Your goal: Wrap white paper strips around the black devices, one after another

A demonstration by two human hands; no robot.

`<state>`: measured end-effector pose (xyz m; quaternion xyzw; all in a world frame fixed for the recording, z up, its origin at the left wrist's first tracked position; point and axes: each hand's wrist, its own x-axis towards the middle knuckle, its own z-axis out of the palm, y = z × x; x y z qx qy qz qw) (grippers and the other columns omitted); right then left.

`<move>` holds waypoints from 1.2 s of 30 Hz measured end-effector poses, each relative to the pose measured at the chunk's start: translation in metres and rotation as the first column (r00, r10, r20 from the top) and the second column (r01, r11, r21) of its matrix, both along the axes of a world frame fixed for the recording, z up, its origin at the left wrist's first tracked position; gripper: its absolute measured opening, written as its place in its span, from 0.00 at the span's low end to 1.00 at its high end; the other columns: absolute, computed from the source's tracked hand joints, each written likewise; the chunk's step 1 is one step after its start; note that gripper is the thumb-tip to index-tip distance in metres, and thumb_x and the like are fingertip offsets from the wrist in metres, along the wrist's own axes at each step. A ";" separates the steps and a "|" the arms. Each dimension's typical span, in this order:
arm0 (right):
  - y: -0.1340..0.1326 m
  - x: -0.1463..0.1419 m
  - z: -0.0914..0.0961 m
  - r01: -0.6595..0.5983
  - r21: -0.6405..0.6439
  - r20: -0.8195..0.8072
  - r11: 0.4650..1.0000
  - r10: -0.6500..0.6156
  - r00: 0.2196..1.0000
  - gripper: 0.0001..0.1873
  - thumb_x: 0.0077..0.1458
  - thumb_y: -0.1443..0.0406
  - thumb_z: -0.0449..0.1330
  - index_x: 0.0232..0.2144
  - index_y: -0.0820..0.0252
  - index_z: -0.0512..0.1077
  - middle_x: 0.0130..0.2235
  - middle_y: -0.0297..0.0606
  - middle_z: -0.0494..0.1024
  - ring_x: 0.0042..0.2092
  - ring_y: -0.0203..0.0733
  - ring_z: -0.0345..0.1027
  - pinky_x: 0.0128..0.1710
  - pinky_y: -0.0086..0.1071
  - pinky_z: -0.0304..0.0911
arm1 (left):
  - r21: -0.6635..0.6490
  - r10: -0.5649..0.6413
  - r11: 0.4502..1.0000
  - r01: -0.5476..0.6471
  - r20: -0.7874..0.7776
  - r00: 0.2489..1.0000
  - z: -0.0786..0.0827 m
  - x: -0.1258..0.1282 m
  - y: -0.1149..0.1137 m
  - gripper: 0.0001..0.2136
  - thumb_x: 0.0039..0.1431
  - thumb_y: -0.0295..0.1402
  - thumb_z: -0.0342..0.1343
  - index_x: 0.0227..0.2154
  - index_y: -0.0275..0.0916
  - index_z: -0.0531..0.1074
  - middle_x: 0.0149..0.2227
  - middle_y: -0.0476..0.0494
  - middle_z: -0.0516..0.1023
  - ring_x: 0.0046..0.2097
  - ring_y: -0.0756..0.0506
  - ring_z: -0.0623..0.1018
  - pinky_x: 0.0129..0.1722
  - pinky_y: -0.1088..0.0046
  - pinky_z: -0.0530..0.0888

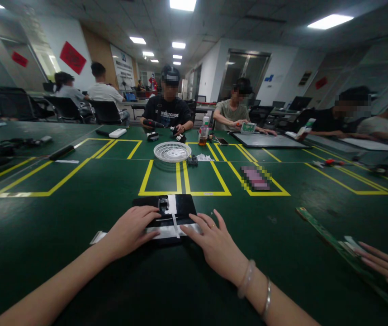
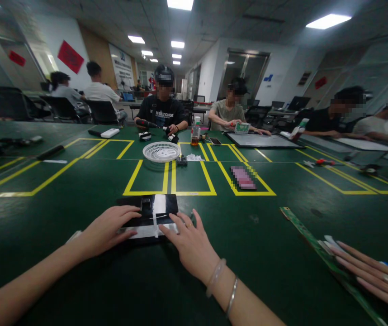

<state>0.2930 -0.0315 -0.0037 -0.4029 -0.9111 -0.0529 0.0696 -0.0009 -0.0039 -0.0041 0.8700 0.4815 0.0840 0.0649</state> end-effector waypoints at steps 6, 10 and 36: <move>0.001 -0.003 -0.002 -0.016 0.014 0.002 1.000 0.016 1.000 0.32 0.58 0.76 0.53 0.61 0.44 0.61 0.65 0.42 0.61 0.65 0.54 0.51 0.63 0.63 0.39 | -0.013 -0.097 0.995 0.097 -0.013 0.995 -0.009 0.004 0.000 0.39 0.59 0.53 0.59 0.67 0.41 0.53 0.66 0.37 0.54 0.66 0.35 0.57 0.66 0.48 0.51; 0.000 -0.004 -0.001 -0.021 0.028 -0.001 0.999 0.021 1.000 0.29 0.60 0.74 0.52 0.60 0.46 0.62 0.64 0.43 0.62 0.65 0.55 0.52 0.63 0.62 0.40 | 0.007 -0.109 0.994 0.109 -0.007 0.994 -0.010 0.006 0.001 0.39 0.59 0.53 0.59 0.67 0.41 0.53 0.66 0.37 0.56 0.66 0.35 0.58 0.66 0.49 0.50; -0.005 -0.003 0.017 -0.096 0.044 -0.199 0.994 0.103 0.975 0.20 0.61 0.71 0.52 0.54 0.57 0.69 0.44 0.40 0.79 0.43 0.42 0.70 0.48 0.40 0.61 | 0.235 0.356 0.911 -0.339 -0.032 0.934 0.021 -0.105 0.036 0.28 0.52 0.55 0.59 0.48 0.38 0.73 0.53 0.35 0.70 0.55 0.32 0.67 0.61 0.53 0.57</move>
